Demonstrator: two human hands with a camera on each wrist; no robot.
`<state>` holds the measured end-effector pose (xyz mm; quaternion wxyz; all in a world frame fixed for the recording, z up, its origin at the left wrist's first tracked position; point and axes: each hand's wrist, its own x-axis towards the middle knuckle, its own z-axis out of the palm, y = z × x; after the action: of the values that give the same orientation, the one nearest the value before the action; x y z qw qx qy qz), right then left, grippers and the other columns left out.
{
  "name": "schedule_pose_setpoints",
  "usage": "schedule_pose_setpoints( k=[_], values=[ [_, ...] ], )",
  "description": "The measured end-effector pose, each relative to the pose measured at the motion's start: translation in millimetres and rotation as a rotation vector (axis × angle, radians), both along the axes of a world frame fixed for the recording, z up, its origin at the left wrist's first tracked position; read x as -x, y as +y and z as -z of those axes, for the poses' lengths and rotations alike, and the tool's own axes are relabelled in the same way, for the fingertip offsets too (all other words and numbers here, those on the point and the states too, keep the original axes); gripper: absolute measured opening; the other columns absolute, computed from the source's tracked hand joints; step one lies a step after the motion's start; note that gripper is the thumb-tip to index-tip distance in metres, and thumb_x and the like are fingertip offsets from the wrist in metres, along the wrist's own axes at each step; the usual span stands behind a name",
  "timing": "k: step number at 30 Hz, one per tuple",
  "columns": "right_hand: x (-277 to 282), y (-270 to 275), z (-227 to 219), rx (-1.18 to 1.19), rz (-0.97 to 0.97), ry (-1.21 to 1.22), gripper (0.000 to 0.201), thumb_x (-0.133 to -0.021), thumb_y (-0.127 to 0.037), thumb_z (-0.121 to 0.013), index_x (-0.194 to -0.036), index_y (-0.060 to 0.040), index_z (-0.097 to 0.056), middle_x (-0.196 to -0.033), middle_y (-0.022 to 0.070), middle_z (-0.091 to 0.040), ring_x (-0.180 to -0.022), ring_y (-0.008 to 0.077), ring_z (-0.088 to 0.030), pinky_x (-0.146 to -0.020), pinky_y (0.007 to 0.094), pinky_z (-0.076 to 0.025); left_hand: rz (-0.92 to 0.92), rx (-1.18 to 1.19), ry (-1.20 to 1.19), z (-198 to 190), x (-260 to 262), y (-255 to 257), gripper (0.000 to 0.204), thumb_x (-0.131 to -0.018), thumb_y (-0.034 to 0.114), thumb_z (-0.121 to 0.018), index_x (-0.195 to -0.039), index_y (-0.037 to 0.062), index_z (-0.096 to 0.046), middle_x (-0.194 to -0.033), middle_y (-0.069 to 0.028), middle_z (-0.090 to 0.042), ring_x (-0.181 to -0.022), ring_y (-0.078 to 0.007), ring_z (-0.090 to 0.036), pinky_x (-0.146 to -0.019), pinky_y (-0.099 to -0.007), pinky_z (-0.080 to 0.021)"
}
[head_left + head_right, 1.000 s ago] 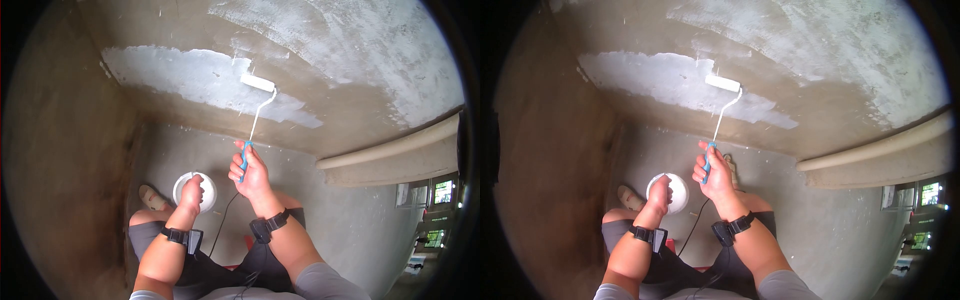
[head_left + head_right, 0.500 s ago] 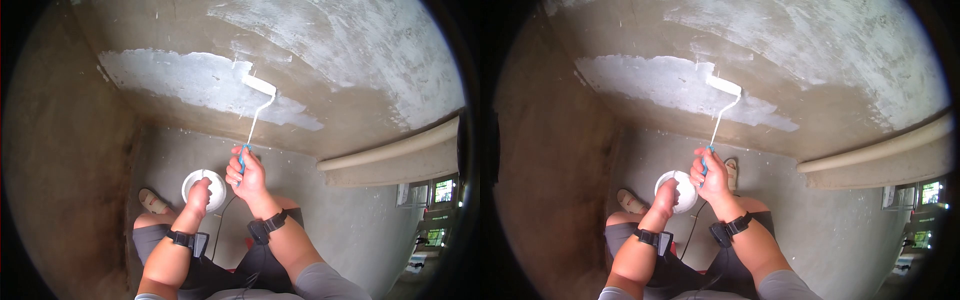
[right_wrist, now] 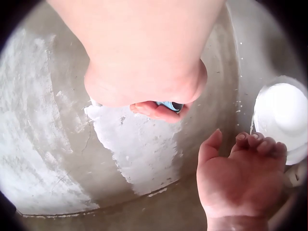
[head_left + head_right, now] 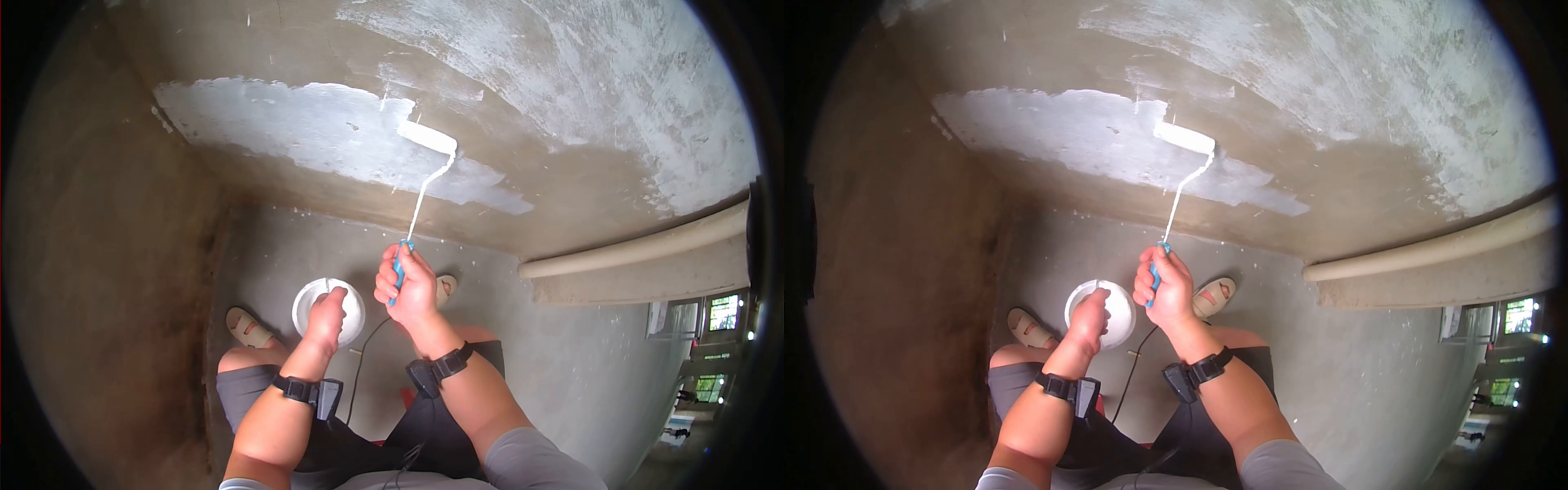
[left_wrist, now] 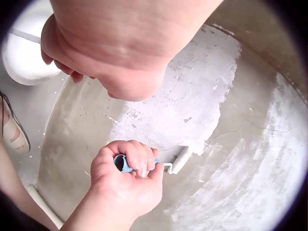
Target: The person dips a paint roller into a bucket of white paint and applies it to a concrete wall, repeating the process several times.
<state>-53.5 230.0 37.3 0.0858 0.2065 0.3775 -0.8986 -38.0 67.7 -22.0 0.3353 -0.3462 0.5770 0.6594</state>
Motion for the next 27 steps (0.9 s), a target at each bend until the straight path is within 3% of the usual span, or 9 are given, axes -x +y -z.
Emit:
schedule_pose_setpoints(
  k=[14, 16, 17, 19, 27],
  values=[
    [29, 9, -28, -0.068, 0.000, 0.260, 0.030, -0.107, -0.034, -0.046, -0.105, -0.0047, -0.054, -0.072, 0.0043, -0.049, -0.054, 0.0124, -0.044, -0.051, 0.0286, -0.037, 0.140, 0.061, 0.048, 17, -4, 8, 0.043, -0.090, 0.040, -0.059, -0.111, 0.0026, -0.060, -0.083, -0.0066, -0.056, -0.068, -0.0149, -0.047, -0.061, -0.0304, -0.041],
    [32, 7, -28, -0.033, -0.004, 0.251, 0.031, -0.107, -0.034, -0.046, -0.106, -0.0044, -0.054, -0.073, 0.0047, -0.050, -0.054, 0.0128, -0.044, -0.052, 0.0290, -0.038, 0.195, 0.076, 0.043, 15, -5, 7, 0.057, -0.089, 0.040, -0.058, -0.119, -0.0089, -0.059, -0.097, -0.0151, -0.063, -0.088, -0.0233, -0.057, -0.082, -0.0370, -0.046],
    [33, 7, -28, -0.002, -0.013, 0.244, 0.031, -0.107, -0.034, -0.045, -0.106, -0.0041, -0.054, -0.073, 0.0050, -0.050, -0.055, 0.0133, -0.045, -0.053, 0.0294, -0.038, 0.201, 0.077, 0.043, 18, -6, 7, 0.057, -0.089, 0.040, -0.058, -0.119, -0.0089, -0.059, -0.097, -0.0151, -0.063, -0.088, -0.0233, -0.057, -0.082, -0.0370, -0.046],
    [34, 9, -27, 0.017, -0.017, 0.236, 0.031, -0.107, -0.034, -0.045, -0.107, -0.0039, -0.054, -0.073, 0.0050, -0.050, -0.055, 0.0136, -0.045, -0.053, 0.0296, -0.038, 0.174, 0.071, 0.051, 26, -9, 4, 0.041, -0.090, 0.039, -0.059, -0.109, 0.0027, -0.060, -0.082, -0.0068, -0.056, -0.067, -0.0148, -0.047, -0.059, -0.0295, -0.040],
    [28, 10, -9, 0.055, -0.032, 0.134, 0.028, -0.106, -0.032, -0.048, -0.107, -0.0050, -0.055, -0.073, 0.0050, -0.051, -0.055, 0.0150, -0.046, -0.053, 0.0306, -0.037, 0.099, 0.104, 0.046, 34, -14, -10, 0.039, -0.090, 0.038, -0.058, -0.106, 0.0026, -0.060, -0.081, -0.0067, -0.055, -0.065, -0.0146, -0.047, -0.059, -0.0296, -0.040]
  ],
)
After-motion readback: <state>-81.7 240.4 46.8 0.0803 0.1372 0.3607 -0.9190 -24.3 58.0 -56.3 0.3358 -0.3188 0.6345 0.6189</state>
